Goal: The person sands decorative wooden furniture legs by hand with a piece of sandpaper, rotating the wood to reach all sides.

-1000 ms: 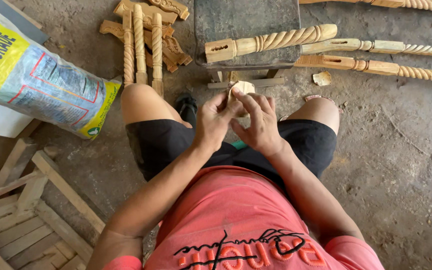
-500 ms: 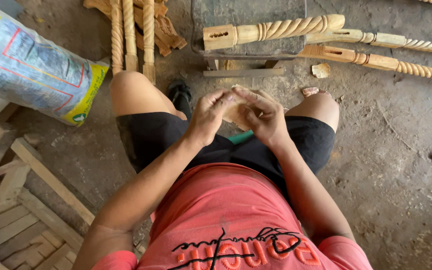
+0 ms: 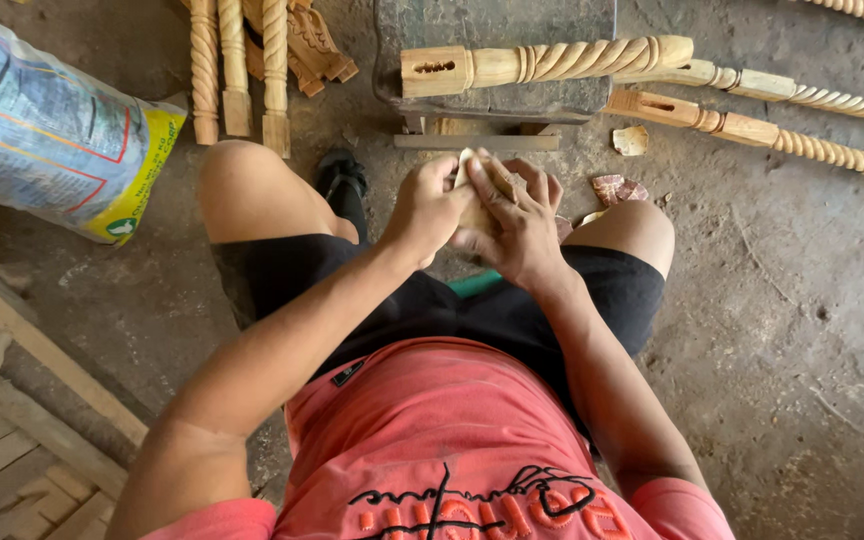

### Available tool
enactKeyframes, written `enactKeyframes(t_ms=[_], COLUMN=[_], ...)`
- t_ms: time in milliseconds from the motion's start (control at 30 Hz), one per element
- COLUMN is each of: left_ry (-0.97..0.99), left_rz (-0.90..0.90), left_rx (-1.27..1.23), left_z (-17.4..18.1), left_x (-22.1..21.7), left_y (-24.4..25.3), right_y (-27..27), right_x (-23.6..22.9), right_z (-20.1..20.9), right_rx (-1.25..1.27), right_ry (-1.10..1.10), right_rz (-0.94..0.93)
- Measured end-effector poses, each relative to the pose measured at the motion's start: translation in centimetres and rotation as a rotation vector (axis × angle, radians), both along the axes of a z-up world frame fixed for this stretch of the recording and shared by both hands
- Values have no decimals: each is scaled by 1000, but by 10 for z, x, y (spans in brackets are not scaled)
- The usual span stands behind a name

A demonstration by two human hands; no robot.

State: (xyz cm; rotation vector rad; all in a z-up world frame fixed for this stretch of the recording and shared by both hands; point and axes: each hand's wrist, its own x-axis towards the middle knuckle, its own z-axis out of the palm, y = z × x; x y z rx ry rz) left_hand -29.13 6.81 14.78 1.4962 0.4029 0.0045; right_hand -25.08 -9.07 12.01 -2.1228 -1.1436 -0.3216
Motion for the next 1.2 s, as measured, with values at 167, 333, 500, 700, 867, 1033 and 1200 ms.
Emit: enactKeyframes(t_ms=[167,333,500,700,867,1033,1200], left_ry=[78,-233,-659,-216,54,15,19], left_rz=[-239,-396,176,-263,-530,-469,-415], left_rx=[213,929,1780,1623,1485,1471,1448], left_z=[-8,-64,-155,-139,-116,-110,-114], left_x=[56,155,209,203,193,193,191], left_y=[12,65,116,118,110,114,108], right_y=[8,26,102,94,115,83,108], right_x=[39,104,181,190,218,164,197], right_z=[-10,-26,-52,-79,-100,-91,-89], right_rx=[-290,-337,-484,-355,-606,-367,-480], right_ry=[-158,57,215,198,402,127,337], right_rz=[-263,-432,-511,-395,-501,-420,-497])
